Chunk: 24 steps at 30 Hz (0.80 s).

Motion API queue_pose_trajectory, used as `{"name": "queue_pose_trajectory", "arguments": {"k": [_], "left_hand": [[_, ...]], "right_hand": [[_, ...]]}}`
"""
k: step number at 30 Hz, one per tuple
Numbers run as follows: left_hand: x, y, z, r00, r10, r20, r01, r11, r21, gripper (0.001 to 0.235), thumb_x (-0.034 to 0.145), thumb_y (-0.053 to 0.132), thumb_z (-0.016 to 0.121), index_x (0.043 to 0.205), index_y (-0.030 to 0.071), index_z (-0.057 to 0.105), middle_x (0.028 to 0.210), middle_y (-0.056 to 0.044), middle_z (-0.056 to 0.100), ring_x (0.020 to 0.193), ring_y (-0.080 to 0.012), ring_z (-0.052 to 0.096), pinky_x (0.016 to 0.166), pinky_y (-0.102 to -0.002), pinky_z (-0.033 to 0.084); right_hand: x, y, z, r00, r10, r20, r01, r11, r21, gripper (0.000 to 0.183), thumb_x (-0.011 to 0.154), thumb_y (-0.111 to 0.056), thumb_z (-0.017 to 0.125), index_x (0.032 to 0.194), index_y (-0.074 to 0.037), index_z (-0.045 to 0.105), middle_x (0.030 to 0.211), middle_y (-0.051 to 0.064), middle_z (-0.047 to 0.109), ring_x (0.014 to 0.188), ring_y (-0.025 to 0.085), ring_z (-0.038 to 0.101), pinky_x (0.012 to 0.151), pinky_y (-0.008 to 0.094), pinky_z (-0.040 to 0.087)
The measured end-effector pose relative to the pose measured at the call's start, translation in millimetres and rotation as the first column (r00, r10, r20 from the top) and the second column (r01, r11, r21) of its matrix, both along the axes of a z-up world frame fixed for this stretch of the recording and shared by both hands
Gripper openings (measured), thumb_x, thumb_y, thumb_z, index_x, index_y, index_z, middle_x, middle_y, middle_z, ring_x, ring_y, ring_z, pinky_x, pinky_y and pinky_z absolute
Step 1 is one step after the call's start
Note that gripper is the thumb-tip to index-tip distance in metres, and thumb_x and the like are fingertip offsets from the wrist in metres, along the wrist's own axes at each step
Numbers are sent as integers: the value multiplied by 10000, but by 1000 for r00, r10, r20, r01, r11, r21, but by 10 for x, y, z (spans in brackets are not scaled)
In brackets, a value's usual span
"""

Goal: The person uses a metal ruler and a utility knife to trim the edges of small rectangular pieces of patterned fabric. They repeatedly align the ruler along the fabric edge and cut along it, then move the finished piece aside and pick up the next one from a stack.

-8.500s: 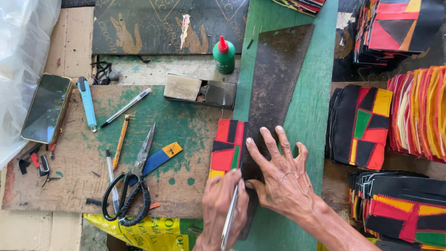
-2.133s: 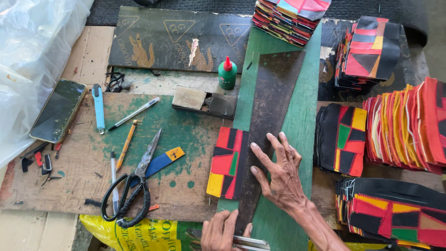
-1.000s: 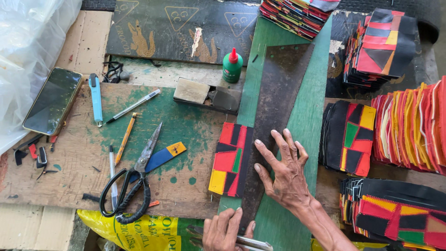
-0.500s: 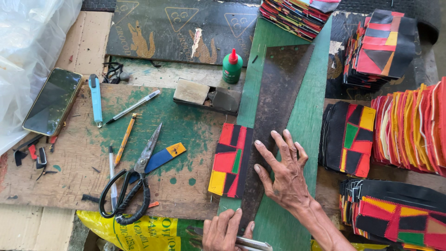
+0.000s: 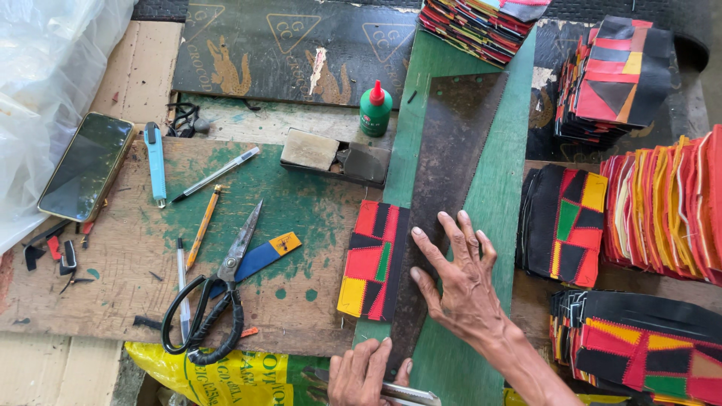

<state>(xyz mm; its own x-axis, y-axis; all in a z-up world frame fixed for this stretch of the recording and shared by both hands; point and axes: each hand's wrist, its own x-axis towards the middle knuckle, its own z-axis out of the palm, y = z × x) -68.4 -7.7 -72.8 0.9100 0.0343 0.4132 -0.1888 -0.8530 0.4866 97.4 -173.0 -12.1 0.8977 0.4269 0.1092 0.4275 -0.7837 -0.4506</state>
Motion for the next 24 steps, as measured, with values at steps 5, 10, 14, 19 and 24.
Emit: {"name": "queue_pose_trajectory", "arguments": {"k": [5, 10, 14, 19, 24], "left_hand": [[-42, -12, -25, 999, -9, -35, 8, 999, -35, 446, 719, 335, 857, 1043, 45, 756, 935, -102, 676, 705, -241, 658, 599, -384, 454], [-102, 87, 100, 944, 50, -326, -144, 952, -269, 488, 804, 387, 803, 1202, 106, 788, 1098, -120, 642, 720, -221, 613, 601, -347, 528], [-138, 318, 305, 986, 61, -153, -107, 944, -312, 476, 999, 497, 564, 1256, 139, 745, 1170, -119, 558, 948, -188, 598, 828, -353, 529], [-69, 480, 316, 980, -53, -191, 6, 972, -236, 656, 905, 640, 512, 1252, 138, 754, 1066, -112, 558, 862, -201, 576, 780, -346, 505], [-233, 308, 42, 943, -3, -332, -112, 939, -326, 494, 831, 501, 738, 1142, 121, 787, 984, -129, 643, 685, -157, 699, 638, -290, 608]], "right_hand": [[20, 5, 182, 985, 13, -173, -30, 995, -91, 930, 712, -458, 795, 1530, -208, 430, 1632, 236, 221, 1508, 476, 151, 1098, 657, 137], [3, 75, 217, 987, -5, -161, -21, 987, -159, 943, 737, -469, 786, 1550, -201, 390, 1633, 233, 206, 1513, 470, 156, 1089, 676, 161], [-32, 59, 180, 993, 13, -121, -27, 993, -114, 906, 738, -447, 782, 1507, -171, 391, 1590, 192, 262, 1477, 432, 195, 1110, 659, 178], [-31, 34, 178, 994, 23, -103, -30, 997, -73, 884, 710, -439, 803, 1476, -190, 440, 1570, 171, 298, 1463, 400, 227, 1098, 642, 177], [-2, 26, 199, 989, 33, -142, -47, 995, -93, 907, 708, -450, 812, 1503, -202, 451, 1600, 177, 291, 1459, 402, 221, 1095, 640, 172]]}}
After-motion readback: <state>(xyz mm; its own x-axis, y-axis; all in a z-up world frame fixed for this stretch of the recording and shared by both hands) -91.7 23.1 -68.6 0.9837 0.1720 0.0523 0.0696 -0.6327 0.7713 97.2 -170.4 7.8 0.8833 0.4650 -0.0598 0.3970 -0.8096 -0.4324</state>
